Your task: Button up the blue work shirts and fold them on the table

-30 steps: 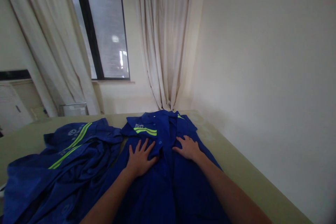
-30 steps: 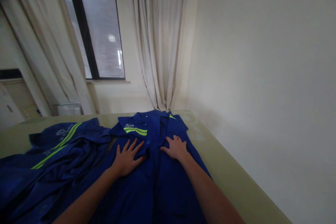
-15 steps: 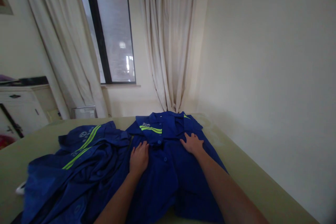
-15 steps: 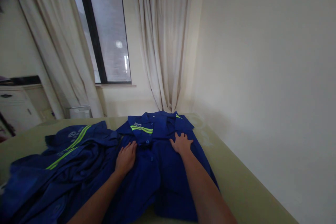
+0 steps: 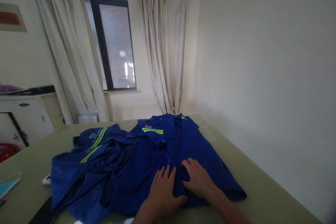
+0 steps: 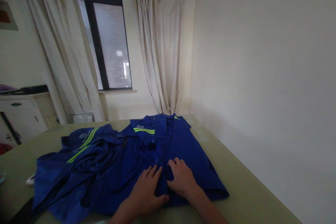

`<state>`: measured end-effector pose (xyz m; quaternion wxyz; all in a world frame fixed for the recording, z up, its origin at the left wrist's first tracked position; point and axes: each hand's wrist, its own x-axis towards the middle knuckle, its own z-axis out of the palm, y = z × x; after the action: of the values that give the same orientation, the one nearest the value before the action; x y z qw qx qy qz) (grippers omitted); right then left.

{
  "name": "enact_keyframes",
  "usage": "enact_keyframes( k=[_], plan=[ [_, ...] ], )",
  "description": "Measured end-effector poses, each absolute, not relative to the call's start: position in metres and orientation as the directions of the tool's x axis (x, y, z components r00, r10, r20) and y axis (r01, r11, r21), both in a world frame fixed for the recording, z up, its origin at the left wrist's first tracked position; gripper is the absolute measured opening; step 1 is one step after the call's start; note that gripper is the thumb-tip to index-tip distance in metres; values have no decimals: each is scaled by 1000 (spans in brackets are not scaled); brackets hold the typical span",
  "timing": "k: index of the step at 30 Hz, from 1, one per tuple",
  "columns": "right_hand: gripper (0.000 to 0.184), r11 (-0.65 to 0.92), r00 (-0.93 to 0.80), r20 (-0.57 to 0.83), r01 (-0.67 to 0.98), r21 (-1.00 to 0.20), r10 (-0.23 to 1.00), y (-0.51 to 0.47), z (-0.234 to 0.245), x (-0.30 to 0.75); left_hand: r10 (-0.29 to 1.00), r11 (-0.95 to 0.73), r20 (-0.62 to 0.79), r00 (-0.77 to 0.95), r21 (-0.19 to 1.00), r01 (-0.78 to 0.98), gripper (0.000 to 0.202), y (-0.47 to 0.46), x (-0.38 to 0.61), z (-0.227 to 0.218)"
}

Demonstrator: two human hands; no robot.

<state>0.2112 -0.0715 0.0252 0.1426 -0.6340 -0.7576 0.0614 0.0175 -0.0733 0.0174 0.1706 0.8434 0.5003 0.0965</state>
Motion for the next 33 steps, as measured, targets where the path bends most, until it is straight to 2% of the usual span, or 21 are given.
enact_keyframes(
  k=[3,5,11,16,18,20,23,27,29,31,33],
  plan=[
    [34,139,-116,139,975,-173,984,-74,30,203,920,-383,50,388,319,867,56,-68,34,24],
    [30,115,-99,148,988,-107,984,-70,34,198,935,-354,113,336,330,875,41,-58,33,23],
    [26,42,-37,112,998,-44,993,-56,42,188,982,-163,173,74,585,795,34,-41,7,7],
    [31,-13,23,141,998,-69,990,-50,38,193,994,-87,108,5,769,634,34,-35,-4,4],
    [29,8,14,143,988,-153,990,-50,34,205,998,-44,58,-9,845,532,35,-31,-9,2],
    [24,28,18,152,955,-295,988,-49,29,221,999,-29,37,-12,903,429,39,-29,-15,-1],
    [25,57,29,167,872,-486,986,-47,21,250,996,-39,15,87,959,279,44,-27,-23,-1],
    [31,49,102,196,767,-640,975,-47,24,277,974,44,-66,216,994,104,47,-31,-24,8],
    [37,76,166,230,631,-772,959,-50,34,278,968,66,-80,239,996,67,48,-34,-22,15],
    [42,129,179,212,388,-913,961,-55,43,268,960,44,-61,274,997,65,48,-38,-19,19],
    [44,143,116,161,146,-979,980,-62,47,251,958,-12,-16,285,995,96,50,-42,-14,21]
  ],
)
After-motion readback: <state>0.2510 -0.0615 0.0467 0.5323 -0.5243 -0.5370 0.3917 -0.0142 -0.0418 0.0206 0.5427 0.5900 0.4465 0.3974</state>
